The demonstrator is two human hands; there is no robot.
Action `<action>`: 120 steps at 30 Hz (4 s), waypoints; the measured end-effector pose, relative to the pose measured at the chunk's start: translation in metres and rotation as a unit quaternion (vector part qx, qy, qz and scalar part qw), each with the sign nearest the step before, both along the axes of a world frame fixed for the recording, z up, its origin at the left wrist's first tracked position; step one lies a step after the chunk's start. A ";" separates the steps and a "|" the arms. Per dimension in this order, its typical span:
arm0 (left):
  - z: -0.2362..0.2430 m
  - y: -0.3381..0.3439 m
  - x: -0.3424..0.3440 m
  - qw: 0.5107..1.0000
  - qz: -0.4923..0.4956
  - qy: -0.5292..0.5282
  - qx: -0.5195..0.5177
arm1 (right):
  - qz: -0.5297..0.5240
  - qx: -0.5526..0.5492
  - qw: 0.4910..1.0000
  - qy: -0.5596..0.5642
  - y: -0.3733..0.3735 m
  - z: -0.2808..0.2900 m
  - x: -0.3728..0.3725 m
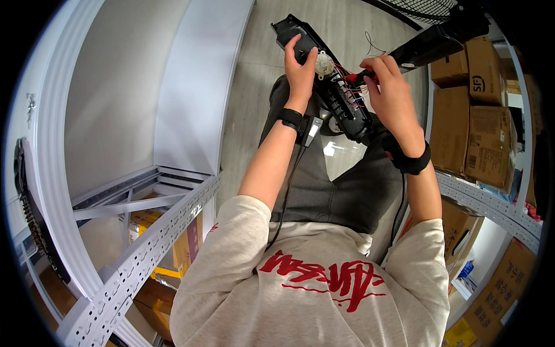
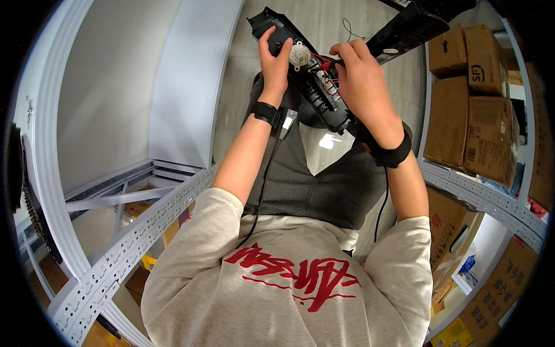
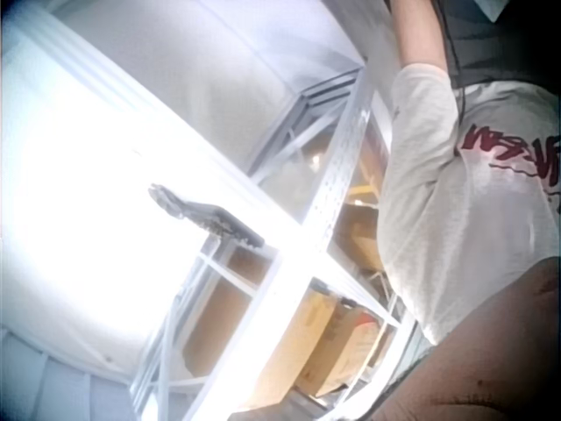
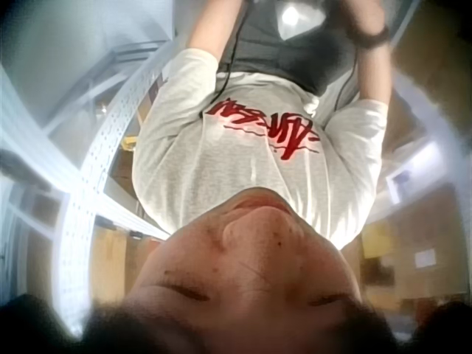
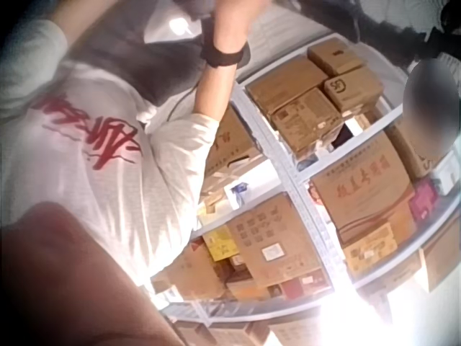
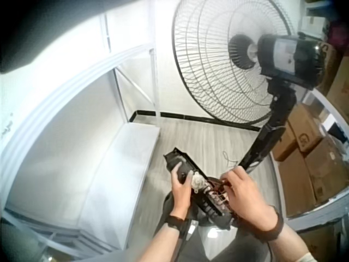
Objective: The person sits on the floor and uses a screwdriver to remove screws from the base of a standing fan. They then detach the control panel, disconnect wires, and remove the internal switch component.
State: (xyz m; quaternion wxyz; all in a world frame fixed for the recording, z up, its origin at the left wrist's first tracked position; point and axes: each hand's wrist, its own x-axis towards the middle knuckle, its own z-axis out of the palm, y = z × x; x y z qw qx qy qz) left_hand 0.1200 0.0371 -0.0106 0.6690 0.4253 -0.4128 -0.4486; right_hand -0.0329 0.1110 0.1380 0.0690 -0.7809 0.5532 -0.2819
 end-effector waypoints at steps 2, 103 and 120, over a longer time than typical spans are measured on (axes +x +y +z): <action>0.003 0.002 0.000 1.000 0.000 -0.007 0.005 | -0.009 0.003 1.000 -0.006 0.002 0.009 -0.001; 0.012 0.001 -0.005 0.998 0.003 0.047 0.033 | -0.112 0.020 0.994 0.003 0.087 -0.025 -0.040; -0.002 -0.005 -0.009 0.998 0.035 0.040 0.039 | 0.147 0.069 0.983 0.083 0.063 0.023 -0.043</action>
